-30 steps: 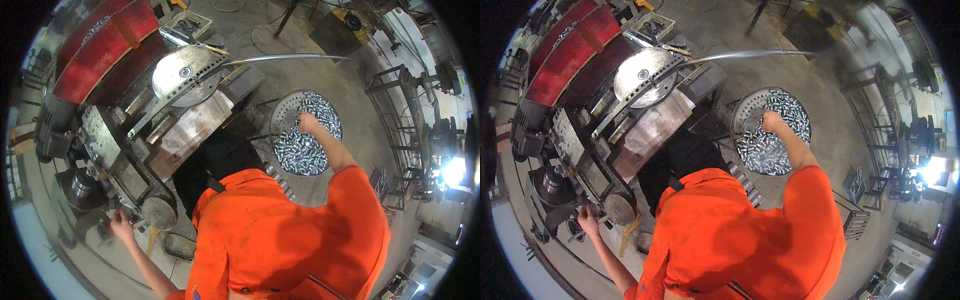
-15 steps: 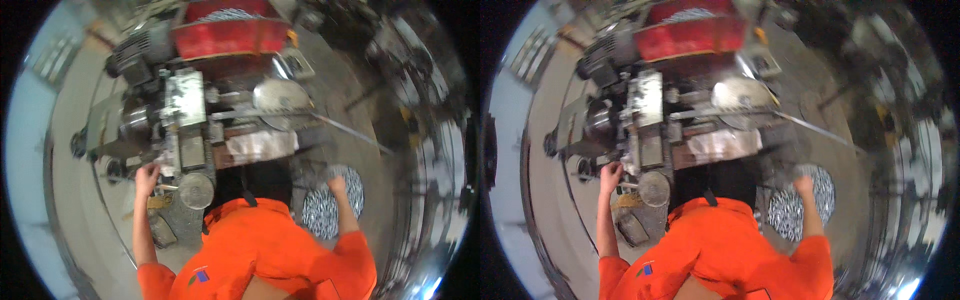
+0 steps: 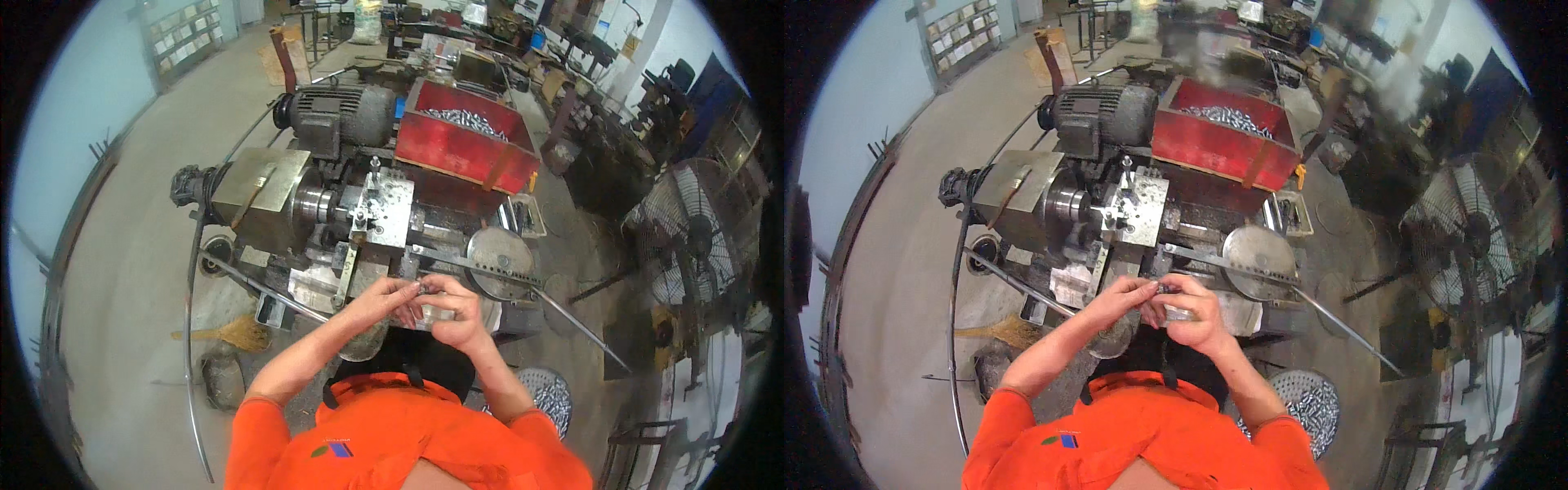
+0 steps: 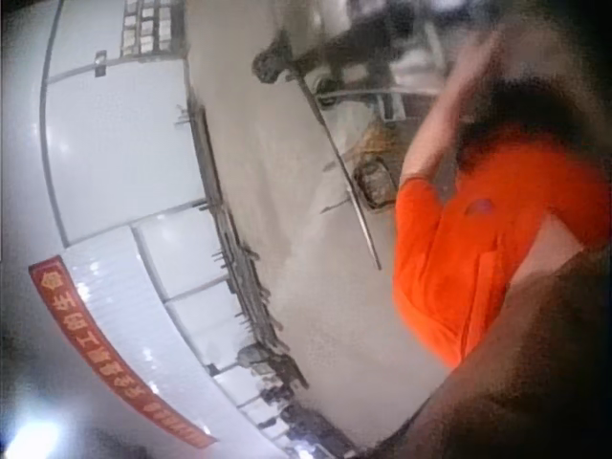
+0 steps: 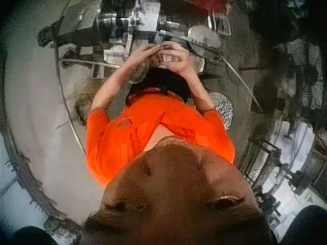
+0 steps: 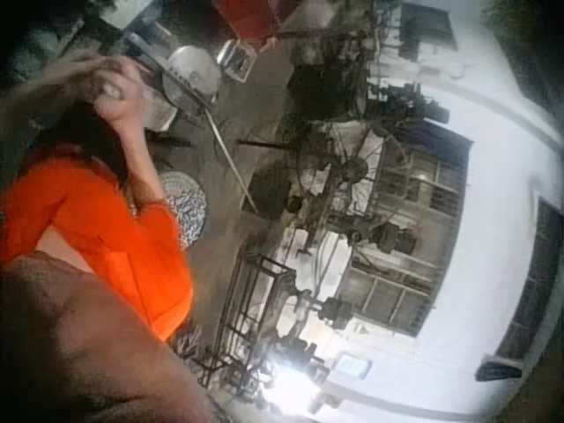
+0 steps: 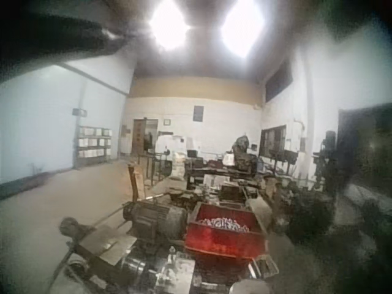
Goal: The person operates a metal forming machine by inserting small metal pieces into the machine and using a long metal rod to push them through. The person repeatedly cycles the machine and collects the formed pieces into a red bin.
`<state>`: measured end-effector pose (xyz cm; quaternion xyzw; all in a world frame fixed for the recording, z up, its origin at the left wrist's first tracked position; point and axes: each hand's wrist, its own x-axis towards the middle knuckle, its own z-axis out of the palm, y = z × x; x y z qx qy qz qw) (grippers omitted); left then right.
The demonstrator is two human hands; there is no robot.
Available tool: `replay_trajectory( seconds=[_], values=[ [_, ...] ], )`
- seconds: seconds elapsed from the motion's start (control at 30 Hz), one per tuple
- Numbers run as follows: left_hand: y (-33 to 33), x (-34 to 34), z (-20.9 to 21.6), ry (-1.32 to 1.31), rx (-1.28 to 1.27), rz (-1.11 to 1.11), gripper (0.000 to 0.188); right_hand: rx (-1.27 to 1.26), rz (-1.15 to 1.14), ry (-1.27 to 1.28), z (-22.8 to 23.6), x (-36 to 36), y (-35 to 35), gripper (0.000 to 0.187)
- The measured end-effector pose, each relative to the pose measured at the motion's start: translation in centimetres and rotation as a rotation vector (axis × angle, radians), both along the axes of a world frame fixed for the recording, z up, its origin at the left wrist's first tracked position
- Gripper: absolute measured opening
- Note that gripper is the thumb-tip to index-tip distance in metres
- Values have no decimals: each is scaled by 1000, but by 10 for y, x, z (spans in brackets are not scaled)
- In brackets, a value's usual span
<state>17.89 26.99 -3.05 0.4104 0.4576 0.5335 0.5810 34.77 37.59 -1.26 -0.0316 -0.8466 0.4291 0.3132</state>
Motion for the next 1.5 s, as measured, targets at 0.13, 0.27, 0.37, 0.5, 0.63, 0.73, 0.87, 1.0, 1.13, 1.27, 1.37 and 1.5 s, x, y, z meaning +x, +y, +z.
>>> replay_trajectory(
  seconds=[0.13,0.27,0.37,0.5,0.63,0.73,0.87,1.0,1.13,1.27,1.37,1.5],
  values=[
    [-23,-1,5,-45,35,169,38,96,-13,16,7,-19,-20,37],
    [-35,-17,21,465,-40,189,35,329,20,-58,5,-27,-26,35],
    [-40,-30,25,581,-66,206,32,377,129,-148,19,-39,-25,37],
    [-56,-46,41,493,-40,236,30,426,265,-198,38,-68,-25,34],
    [-81,-79,49,554,-65,274,23,495,378,-203,51,-113,-21,30],
    [-125,-107,70,967,-141,504,23,754,214,-304,54,-163,-4,27],
    [-211,-159,48,1184,-43,950,22,846,1,-573,27,-230,25,21],
    [-314,-176,27,1433,-520,1137,26,694,0,-692,7,-258,33,25],
    [-368,-148,-6,1140,-654,1147,28,652,33,-582,-1,-265,35,22],
    [-360,-125,-29,1045,-911,1054,33,651,29,-576,-5,-270,38,24],
    [-358,-130,-47,1223,-1011,1068,32,643,35,-597,4,-267,28,23],
    [-366,-149,-61,1530,-1124,967,20,650,75,-652,5,-263,33,21]
  ],
)
